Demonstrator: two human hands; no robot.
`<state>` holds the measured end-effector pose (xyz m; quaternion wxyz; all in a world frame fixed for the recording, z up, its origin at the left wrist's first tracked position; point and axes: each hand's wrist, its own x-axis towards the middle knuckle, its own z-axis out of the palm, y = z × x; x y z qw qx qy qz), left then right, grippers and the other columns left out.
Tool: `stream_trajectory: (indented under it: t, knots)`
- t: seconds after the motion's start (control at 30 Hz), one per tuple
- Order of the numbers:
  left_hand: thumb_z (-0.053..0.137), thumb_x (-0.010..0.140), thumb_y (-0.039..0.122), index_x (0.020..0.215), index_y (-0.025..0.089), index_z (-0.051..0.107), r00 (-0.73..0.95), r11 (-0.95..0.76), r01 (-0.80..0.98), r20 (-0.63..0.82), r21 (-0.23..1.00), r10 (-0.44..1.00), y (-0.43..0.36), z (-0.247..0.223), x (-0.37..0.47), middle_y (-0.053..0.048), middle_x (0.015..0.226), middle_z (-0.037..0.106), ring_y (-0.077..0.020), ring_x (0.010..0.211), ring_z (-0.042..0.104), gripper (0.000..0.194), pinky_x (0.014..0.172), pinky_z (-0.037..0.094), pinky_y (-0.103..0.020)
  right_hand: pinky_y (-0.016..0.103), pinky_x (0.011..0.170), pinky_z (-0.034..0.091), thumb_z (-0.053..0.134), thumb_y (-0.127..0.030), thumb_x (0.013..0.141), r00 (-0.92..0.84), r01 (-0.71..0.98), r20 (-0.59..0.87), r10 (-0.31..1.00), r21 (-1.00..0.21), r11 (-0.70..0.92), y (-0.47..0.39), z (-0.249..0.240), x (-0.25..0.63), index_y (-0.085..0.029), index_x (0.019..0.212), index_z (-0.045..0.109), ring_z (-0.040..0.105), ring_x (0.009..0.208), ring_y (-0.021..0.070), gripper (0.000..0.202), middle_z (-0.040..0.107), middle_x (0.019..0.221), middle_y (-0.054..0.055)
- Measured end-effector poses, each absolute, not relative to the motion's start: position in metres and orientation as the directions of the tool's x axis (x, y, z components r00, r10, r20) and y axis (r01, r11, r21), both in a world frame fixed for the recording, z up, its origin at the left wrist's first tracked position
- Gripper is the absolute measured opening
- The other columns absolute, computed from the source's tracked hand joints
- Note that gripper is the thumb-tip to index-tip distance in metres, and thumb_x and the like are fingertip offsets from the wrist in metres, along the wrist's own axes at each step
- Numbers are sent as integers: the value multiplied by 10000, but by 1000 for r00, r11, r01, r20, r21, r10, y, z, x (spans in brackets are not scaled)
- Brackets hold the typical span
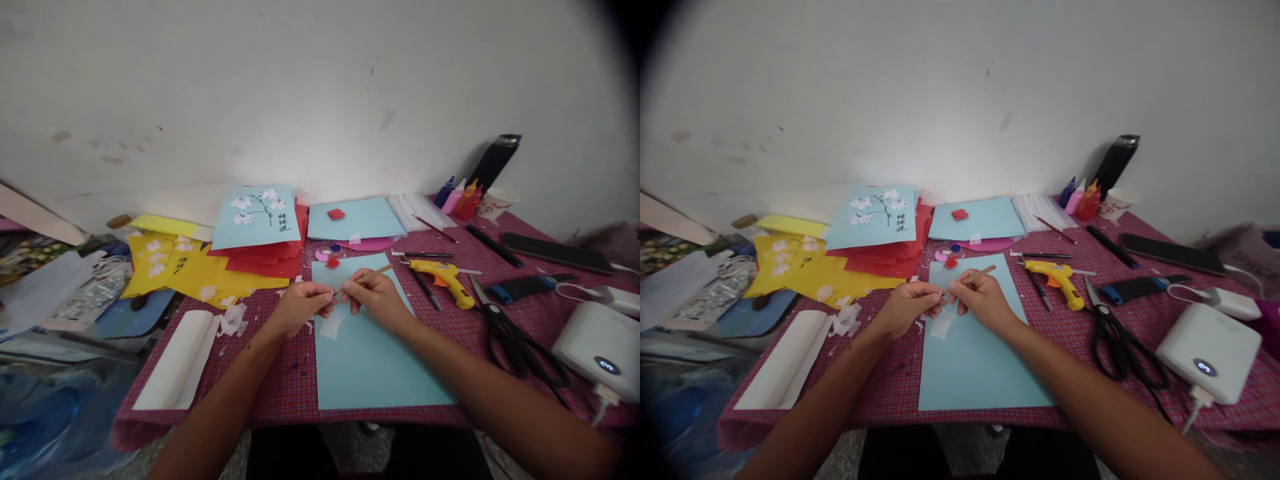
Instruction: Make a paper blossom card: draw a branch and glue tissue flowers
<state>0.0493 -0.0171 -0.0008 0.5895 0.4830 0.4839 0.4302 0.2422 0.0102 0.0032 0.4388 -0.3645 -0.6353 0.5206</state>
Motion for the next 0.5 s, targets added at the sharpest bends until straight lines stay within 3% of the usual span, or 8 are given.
stream_trajectory:
  t: [0.17, 0.3, 0.4, 0.5]
  knots:
    - [733, 754, 352, 856, 135, 728, 88, 66, 164, -81, 984, 993, -15, 13, 36, -42, 735, 712, -117, 596, 607, 240, 588, 499, -246, 241, 468, 426, 676, -419, 868, -281, -98, 186, 941, -981, 165, 14, 4, 246, -172, 740, 623, 564, 465, 97, 284, 669, 699, 13]
    - [652, 820, 364, 889, 158, 736, -129, -79, 374, 136, 924, 982, -12, 27, 11, -23, 727, 709, -138, 639, 626, 233, 604, 483, -242, 237, 462, 408, 667, -398, 882, -222, -134, 225, 949, -971, 199, 18, 7, 253, -169, 737, 622, 557, 473, 91, 275, 663, 720, 15]
    - [600, 861, 349, 913, 180, 753, -161, -106, 663, 280, 741, 946, -10, 28, -2, -26, 785, 738, -164, 709, 656, 234, 664, 487, -263, 241, 456, 401, 672, -397, 877, -241, -116, 210, 947, -976, 187, 19, 8, 254, -171, 730, 615, 549, 470, 96, 275, 652, 699, 11]
    - [548, 895, 305, 930, 199, 761, -16, -165, 850, 336, 500, 942, -7, 20, -5, -45, 906, 765, -200, 834, 687, 240, 775, 501, -302, 241, 457, 394, 678, -398, 871, -263, -87, 192, 946, -981, 175, 18, 7, 253, -176, 732, 604, 537, 463, 95, 272, 643, 678, 1]
